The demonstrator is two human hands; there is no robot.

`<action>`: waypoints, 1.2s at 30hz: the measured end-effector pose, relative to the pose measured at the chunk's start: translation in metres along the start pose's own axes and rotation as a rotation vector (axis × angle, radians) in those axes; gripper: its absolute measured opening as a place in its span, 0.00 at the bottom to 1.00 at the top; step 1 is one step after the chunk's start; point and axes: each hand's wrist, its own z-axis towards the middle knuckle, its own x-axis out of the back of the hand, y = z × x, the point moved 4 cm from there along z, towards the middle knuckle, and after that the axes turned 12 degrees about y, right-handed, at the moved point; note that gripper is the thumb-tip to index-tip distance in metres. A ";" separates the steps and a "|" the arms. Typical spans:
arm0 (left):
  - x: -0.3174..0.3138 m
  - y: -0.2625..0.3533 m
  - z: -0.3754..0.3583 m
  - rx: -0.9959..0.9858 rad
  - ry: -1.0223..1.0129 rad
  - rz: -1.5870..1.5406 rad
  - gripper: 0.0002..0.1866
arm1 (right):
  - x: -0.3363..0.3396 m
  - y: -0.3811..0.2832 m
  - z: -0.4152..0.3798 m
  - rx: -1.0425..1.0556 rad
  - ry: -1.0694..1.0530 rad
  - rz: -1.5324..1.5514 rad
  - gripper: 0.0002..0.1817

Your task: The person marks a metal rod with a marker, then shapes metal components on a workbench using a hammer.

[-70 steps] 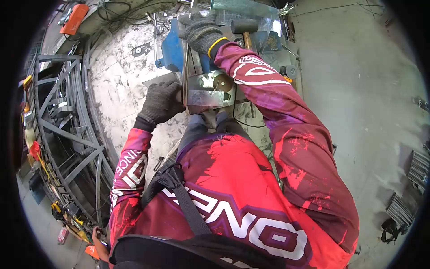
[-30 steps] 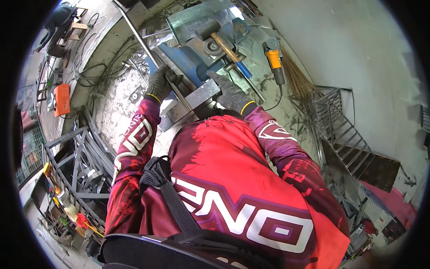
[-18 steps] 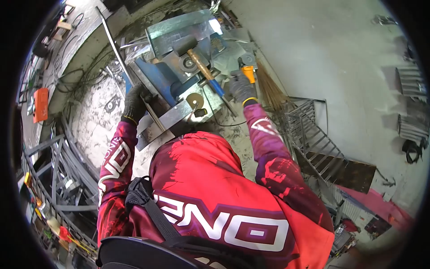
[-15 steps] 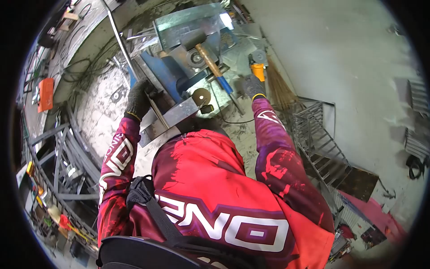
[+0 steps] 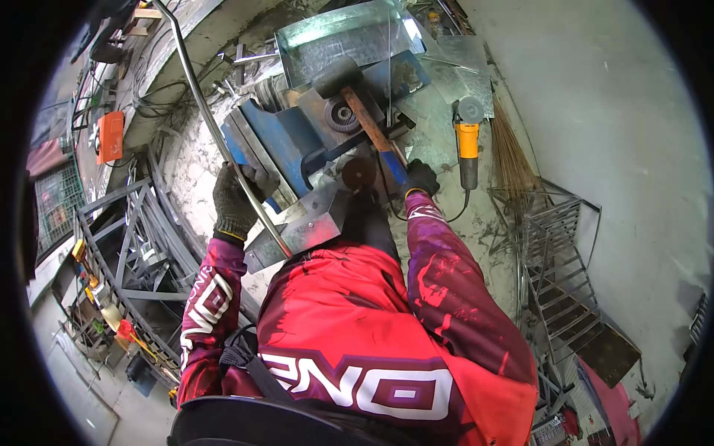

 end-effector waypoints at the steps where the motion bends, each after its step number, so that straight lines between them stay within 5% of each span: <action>1: -0.008 0.005 -0.007 -0.026 0.070 0.006 0.25 | -0.021 0.008 0.018 0.071 -0.010 0.117 0.21; 4: -0.015 0.017 -0.016 -0.054 0.174 0.017 0.23 | -0.009 0.009 0.025 0.157 -0.066 0.251 0.21; 6: -0.008 0.025 -0.007 -0.090 -0.163 0.035 0.21 | 0.020 0.008 0.014 0.170 -0.104 0.272 0.22; 9: -0.003 0.024 0.002 -0.016 -0.109 0.021 0.21 | 0.042 0.017 0.002 0.340 -0.072 0.211 0.25; 12: 0.000 0.022 0.012 0.122 -0.270 -0.067 0.23 | 0.070 0.036 -0.029 0.146 -0.084 0.235 0.23; 14: -0.003 0.026 0.013 0.078 -0.103 0.042 0.22 | 0.043 0.077 -0.015 0.265 0.011 0.153 0.21; 16: 0.005 0.026 0.033 0.023 -0.106 0.062 0.20 | 0.089 0.093 -0.042 0.198 0.024 0.236 0.23; 20: -0.011 0.037 0.029 -0.024 -0.275 0.349 0.20 | 0.218 0.078 -0.100 0.534 0.244 0.121 0.22; 22: -0.010 0.042 0.037 -0.027 -0.279 0.327 0.20 | 0.276 0.059 -0.127 0.515 0.165 0.122 0.23; 24: -0.014 0.054 0.056 -0.787 -0.594 1.168 0.19 | 0.320 0.024 -0.161 0.491 0.074 0.135 0.23; 26: -0.024 0.055 0.052 -0.661 -0.594 0.958 0.17 | 0.352 -0.022 -0.193 0.862 0.227 0.079 0.19; 27: -0.033 0.059 0.048 -0.645 -0.554 0.911 0.16 | 0.365 -0.042 -0.205 0.863 0.231 0.066 0.19; 30: -0.038 0.057 0.062 -0.465 -0.520 0.762 0.14 | 0.371 -0.102 -0.239 1.057 0.087 -0.051 0.20; 32: -0.040 0.057 0.069 -0.155 -0.355 0.412 0.12 | 0.359 -0.130 -0.252 1.035 -0.196 0.034 0.21; 36: -0.038 0.054 0.082 -0.212 -0.276 0.521 0.11 | 0.330 -0.177 -0.268 1.279 -0.221 -0.143 0.20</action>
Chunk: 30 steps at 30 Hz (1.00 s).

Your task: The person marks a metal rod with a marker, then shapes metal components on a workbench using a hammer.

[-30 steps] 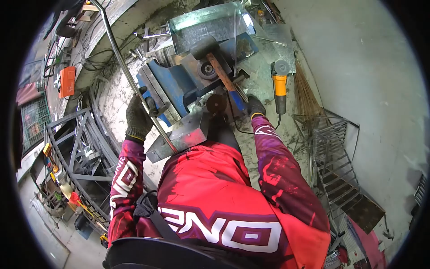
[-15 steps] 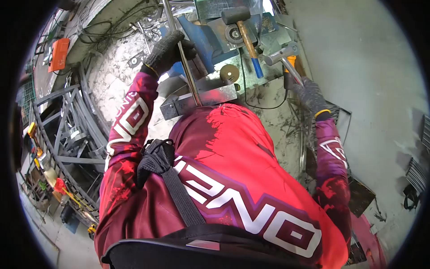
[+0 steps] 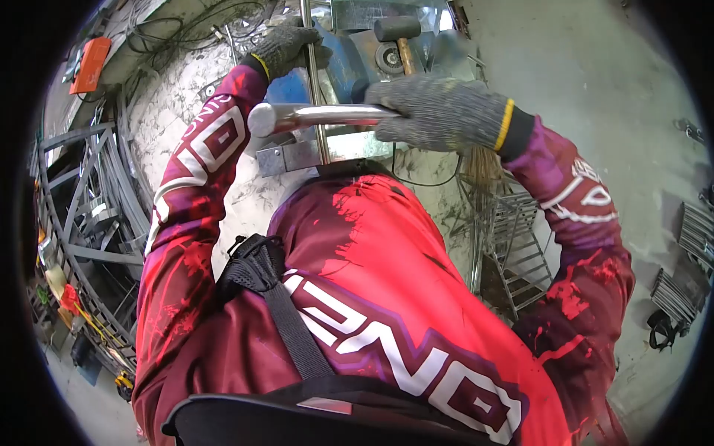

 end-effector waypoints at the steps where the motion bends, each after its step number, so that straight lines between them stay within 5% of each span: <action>1: 0.001 -0.003 0.000 0.006 0.003 0.000 0.11 | -0.010 0.000 0.009 0.002 -0.056 -0.010 0.19; 8: 0.008 0.010 -0.013 -0.034 0.074 0.176 0.12 | -0.050 -0.002 0.038 0.125 -0.153 -0.014 0.19; 10: 0.010 0.004 -0.010 -0.060 0.040 0.144 0.12 | -0.055 0.001 0.037 -0.145 -0.290 0.216 0.18; 12: 0.007 0.018 -0.018 -0.095 0.014 0.208 0.04 | -0.055 0.002 0.034 -0.162 -0.304 0.193 0.17; 24: 0.009 0.019 -0.012 -0.025 0.045 0.417 0.10 | -0.068 -0.005 0.039 0.195 -0.155 -0.076 0.20; 30: 0.007 0.015 -0.016 -0.048 -0.024 0.397 0.11 | -0.051 -0.020 0.038 -0.029 -0.276 0.104 0.17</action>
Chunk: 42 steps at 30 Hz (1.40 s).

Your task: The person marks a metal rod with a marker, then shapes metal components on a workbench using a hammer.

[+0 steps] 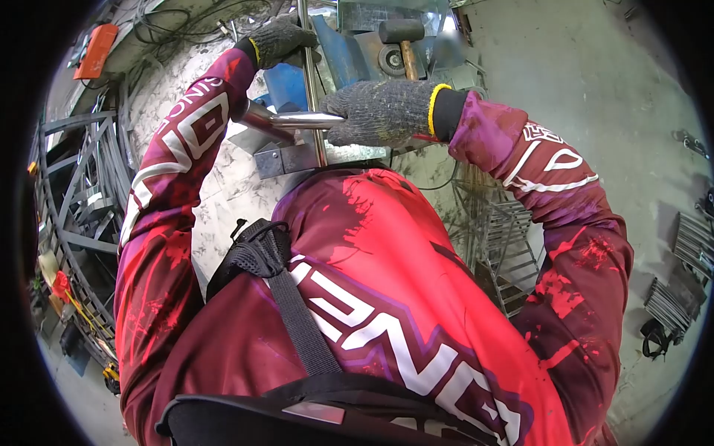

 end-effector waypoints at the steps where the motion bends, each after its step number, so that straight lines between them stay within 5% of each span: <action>1: 0.001 -0.007 0.007 0.021 -0.001 -0.047 0.11 | -0.001 0.000 0.001 0.016 0.012 0.032 0.16; 5: 0.000 -0.011 0.007 0.074 -0.056 -0.063 0.10 | -0.004 0.006 0.004 -0.087 -0.088 -0.112 0.16; 7: 0.001 -0.013 0.008 0.063 -0.055 -0.092 0.10 | -0.008 0.006 0.004 0.104 0.019 -0.107 0.16; 10: -0.008 -0.025 0.012 0.057 -0.070 -0.135 0.10 | -0.015 0.011 -0.002 0.113 0.082 -0.002 0.18; 14: -0.022 -0.017 -0.001 0.039 -0.099 -0.040 0.11 | -0.019 0.020 -0.007 -0.069 -0.077 -0.208 0.18; 18: -0.016 -0.027 0.004 0.010 -0.008 -0.157 0.10 | -0.017 0.022 -0.015 0.029 0.081 0.034 0.19; 26: -0.002 -0.054 0.032 0.043 -0.060 -0.237 0.11 | 0.024 0.006 -0.058 -0.353 0.217 0.305 0.20; 30: 0.001 -0.056 0.035 0.020 -0.064 -0.260 0.11 | 0.024 0.041 -0.053 -0.175 0.386 0.127 0.22; 42: 0.008 -0.054 0.025 0.071 0.041 -0.458 0.11 | 0.023 0.024 -0.032 -0.034 0.202 -0.050 0.21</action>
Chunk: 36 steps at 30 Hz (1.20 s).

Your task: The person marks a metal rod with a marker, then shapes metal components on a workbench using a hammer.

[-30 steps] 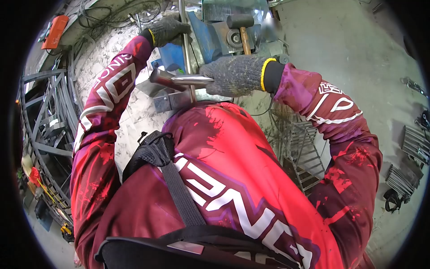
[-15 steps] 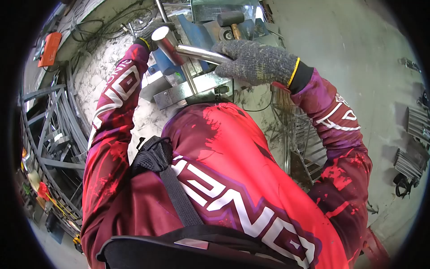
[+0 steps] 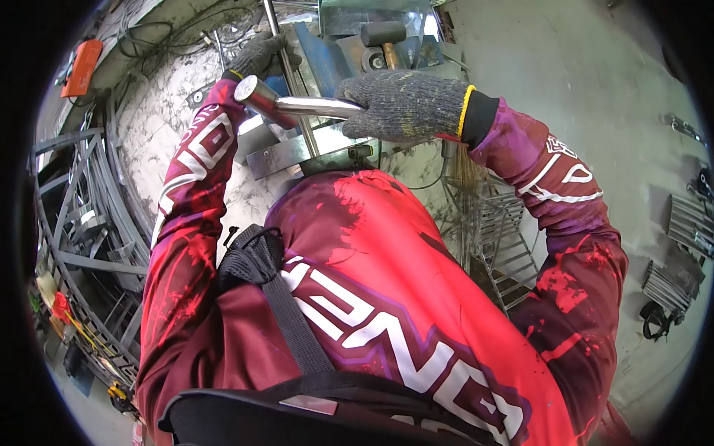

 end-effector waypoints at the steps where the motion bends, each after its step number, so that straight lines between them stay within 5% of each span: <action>1: 0.001 -0.002 -0.001 -0.001 0.008 -0.003 0.11 | -0.001 -0.004 -0.001 -0.072 -0.052 0.048 0.20; 4: 0.006 0.002 0.006 -0.133 0.090 0.267 0.11 | -0.008 0.006 -0.006 -0.090 -0.075 0.132 0.20; 6: 0.008 0.003 0.008 -0.212 0.137 0.461 0.11 | -0.010 0.015 -0.016 0.171 0.286 0.262 0.21; 7: 0.010 -0.010 0.011 -0.624 0.166 0.327 0.11 | -0.018 0.020 -0.022 0.000 0.189 0.435 0.22; 8: 0.004 -0.007 0.005 -0.299 0.175 0.302 0.11 | -0.020 0.014 -0.029 0.002 0.198 0.443 0.22; 10: -0.006 0.007 -0.018 -0.152 0.171 0.040 0.11 | -0.022 0.005 -0.045 -0.388 0.174 0.609 0.32; 12: -0.012 0.009 -0.022 -0.139 0.181 0.039 0.09 | -0.036 0.014 -0.064 -0.407 0.257 0.689 0.35; 14: -0.016 0.013 -0.025 -0.065 0.207 -0.086 0.08 | -0.038 0.022 -0.074 -0.433 0.371 0.721 0.25; 28: -0.039 0.015 -0.021 -0.092 0.162 -0.239 0.05 | -0.116 0.066 -0.091 -0.450 0.612 0.781 0.28; 36: -0.037 0.019 -0.013 -0.082 0.111 -0.317 0.05 | -0.138 0.089 -0.040 -0.574 0.636 0.356 0.32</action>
